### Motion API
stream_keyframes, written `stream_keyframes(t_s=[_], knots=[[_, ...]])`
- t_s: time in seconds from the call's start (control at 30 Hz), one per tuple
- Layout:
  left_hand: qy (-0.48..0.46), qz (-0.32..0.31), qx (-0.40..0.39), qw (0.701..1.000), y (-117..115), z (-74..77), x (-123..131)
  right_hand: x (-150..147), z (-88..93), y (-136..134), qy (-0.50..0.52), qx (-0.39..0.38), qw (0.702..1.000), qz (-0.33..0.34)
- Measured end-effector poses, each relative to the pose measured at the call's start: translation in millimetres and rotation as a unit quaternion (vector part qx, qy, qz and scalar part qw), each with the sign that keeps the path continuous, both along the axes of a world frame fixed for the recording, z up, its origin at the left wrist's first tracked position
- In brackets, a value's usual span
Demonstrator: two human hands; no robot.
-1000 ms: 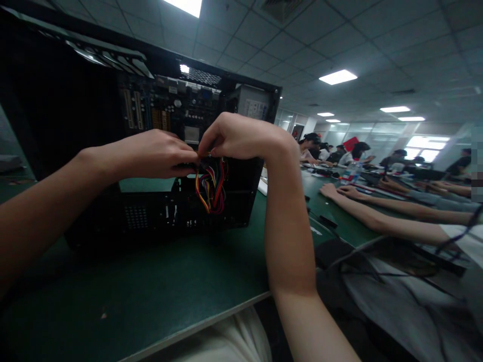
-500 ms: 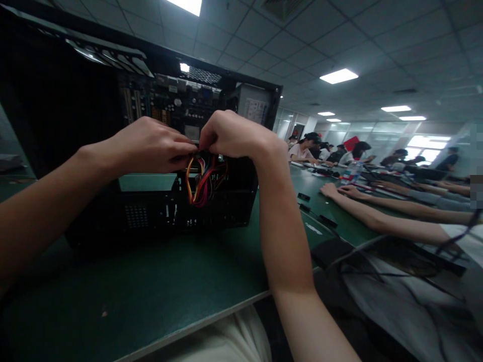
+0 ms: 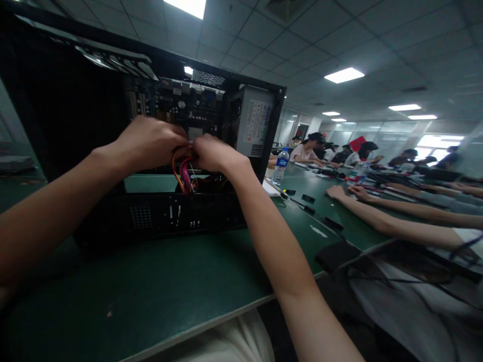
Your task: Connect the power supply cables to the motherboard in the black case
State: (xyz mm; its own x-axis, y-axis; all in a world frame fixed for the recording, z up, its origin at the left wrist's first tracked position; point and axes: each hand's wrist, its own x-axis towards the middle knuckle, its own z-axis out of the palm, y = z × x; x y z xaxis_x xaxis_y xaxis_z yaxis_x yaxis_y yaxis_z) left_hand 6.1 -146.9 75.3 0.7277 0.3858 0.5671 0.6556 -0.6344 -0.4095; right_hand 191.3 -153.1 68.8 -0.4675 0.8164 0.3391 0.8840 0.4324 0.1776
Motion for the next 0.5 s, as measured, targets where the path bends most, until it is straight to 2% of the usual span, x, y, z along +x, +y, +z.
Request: stream_keyframes(t_s=[0.1, 0.27, 0.4, 0.5], knots=[[0.012, 0.029, -0.025, 0.999, 13.6, -2.3, -2.5, 5.5, -18.6, 25.8, -0.009, -0.023, 0.999, -0.03], [0.068, 0.103, -0.024, 0.992, 27.3, -5.8, -4.8, 9.3, -42.3, 48.2, -0.025, -0.034, 0.999, 0.018], [0.096, 0.071, -0.027, 0.992, 30.3, -11.4, -3.0, 5.9, -47.3, 43.3, 0.001, -0.019, 0.999, 0.044], [0.109, 0.033, -0.056, 0.992, 42.5, -21.9, 0.6, 8.9, -49.9, 37.0, 0.015, -0.015, 0.998, 0.053]])
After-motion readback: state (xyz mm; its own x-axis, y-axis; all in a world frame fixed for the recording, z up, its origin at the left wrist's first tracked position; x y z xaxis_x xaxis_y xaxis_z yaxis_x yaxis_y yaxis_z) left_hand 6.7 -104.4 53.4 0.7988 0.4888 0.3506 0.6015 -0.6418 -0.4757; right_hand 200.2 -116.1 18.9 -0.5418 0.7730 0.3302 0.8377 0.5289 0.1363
